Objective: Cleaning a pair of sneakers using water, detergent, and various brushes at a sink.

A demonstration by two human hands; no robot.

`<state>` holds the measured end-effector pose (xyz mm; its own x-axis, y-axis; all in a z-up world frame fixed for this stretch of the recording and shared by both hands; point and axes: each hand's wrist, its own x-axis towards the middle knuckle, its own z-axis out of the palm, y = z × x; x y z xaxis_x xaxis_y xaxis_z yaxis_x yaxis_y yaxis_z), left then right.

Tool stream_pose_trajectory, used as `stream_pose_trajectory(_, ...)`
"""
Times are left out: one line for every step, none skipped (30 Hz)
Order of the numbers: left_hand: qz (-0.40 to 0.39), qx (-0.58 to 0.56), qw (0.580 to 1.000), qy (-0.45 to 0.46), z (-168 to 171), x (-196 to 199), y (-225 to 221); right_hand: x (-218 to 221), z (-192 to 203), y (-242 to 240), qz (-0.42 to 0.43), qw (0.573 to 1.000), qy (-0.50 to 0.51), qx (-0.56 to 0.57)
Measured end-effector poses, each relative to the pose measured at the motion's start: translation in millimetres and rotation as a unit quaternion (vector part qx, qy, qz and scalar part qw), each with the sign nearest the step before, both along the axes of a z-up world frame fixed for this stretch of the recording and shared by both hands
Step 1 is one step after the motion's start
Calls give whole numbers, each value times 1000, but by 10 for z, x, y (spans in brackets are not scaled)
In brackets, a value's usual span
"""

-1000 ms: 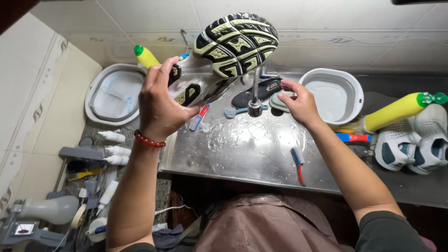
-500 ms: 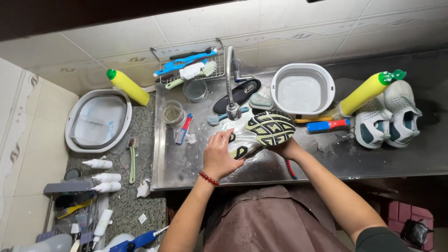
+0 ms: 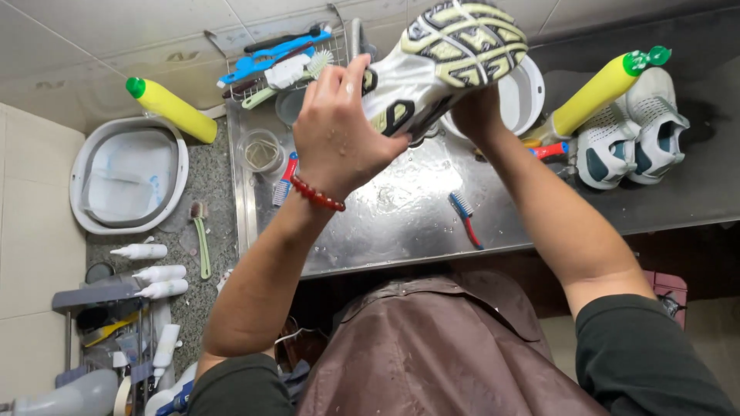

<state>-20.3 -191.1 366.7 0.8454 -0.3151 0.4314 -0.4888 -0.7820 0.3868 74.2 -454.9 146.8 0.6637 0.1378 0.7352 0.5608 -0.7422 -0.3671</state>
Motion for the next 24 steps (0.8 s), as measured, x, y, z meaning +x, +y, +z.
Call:
stream_pose_trajectory(1, 0, 1000, 0, 39, 42, -2, 43, 70, 9, 1, 1000, 0, 0)
stream_pose_trajectory(-1, -4, 1000, -22, 85, 81, -4, 85, 147, 18, 2, 1000, -9, -5)
stream_pose_trajectory(0, -9, 999, -40, 118, 104, -8, 103, 209, 25, 5, 1000, -15, -11)
stream_pose_trajectory(1, -10, 999, -37, 120, 116, -5, 112, 233, 33, 7, 1000, -12, -11)
stream_pose_trajectory(4, -8, 999, -39, 122, 130, 2, 125, 256, 44, 2, 1000, -22, -18)
stream_pose_trajectory(7, -6, 999, -41, 126, 144, 9, 137, 280, 56, -3, 999, -32, -24)
stream_pose_trajectory(10, -6, 999, -40, 119, 157, 32, 135, 319, 80, 0, 999, -32, -24)
stream_pose_trajectory(11, -4, 999, -36, 114, 169, 51, 133, 360, 102, 18, 1000, -15, -11)
stream_pose_trajectory(9, -1, 999, -31, 108, 181, 63, 117, 393, 116, 33, 999, 2, 2)
stream_pose_trajectory(10, 0, 1000, -30, 109, 174, 75, 123, 388, 124, 34, 999, 3, 4)
stream_pose_trajectory(9, 0, 1000, -24, 106, 163, 87, 121, 381, 130, 15, 1000, -2, -23)
stream_pose_trajectory(8, 0, 1000, -18, 105, 152, 98, 118, 376, 136, -3, 999, -7, -50)
stream_pose_trajectory(9, 0, 1000, -19, 93, 152, 111, 101, 387, 145, -2, 999, -7, -50)
stream_pose_trajectory(8, -4, 1000, -18, 82, 152, 122, 84, 399, 153, 8, 1000, 6, -30)
stream_pose_trajectory(6, -8, 1000, -15, 67, 147, 139, 58, 404, 167, 19, 1000, 21, -9)
stream_pose_trajectory(8, -7, 1000, -14, 43, 136, 172, 38, 380, 188, 20, 1000, 22, -9)
stream_pose_trajectory(10, -15, 1000, 2, 19, 126, 192, 13, 359, 191, 45, 995, 72, 61)
stream_pose_trajectory(11, -23, 1000, 18, -3, 114, 209, -12, 340, 192, 69, 982, 121, 131)
stream_pose_trajectory(10, -23, 1000, 16, -46, 102, 234, -71, 385, 215, 68, 982, 119, 130)
stream_pose_trajectory(20, -36, 999, 36, -85, 91, 254, -131, 432, 236, 59, 969, 193, 140)
stream_pose_trajectory(31, -46, 997, 56, -120, 73, 283, -193, 470, 274, 52, 951, 265, 150)
stream_pose_trajectory(31, -44, 997, 54, -172, 34, 300, -316, 622, 330, 53, 951, 264, 151)
stream_pose_trajectory(53, -64, 994, 70, -221, 6, 321, -442, 775, 387, 61, 983, 143, 93)
stream_pose_trajectory(74, -84, 990, 85, -269, -23, 343, -569, 929, 445, 70, 997, 21, 31)
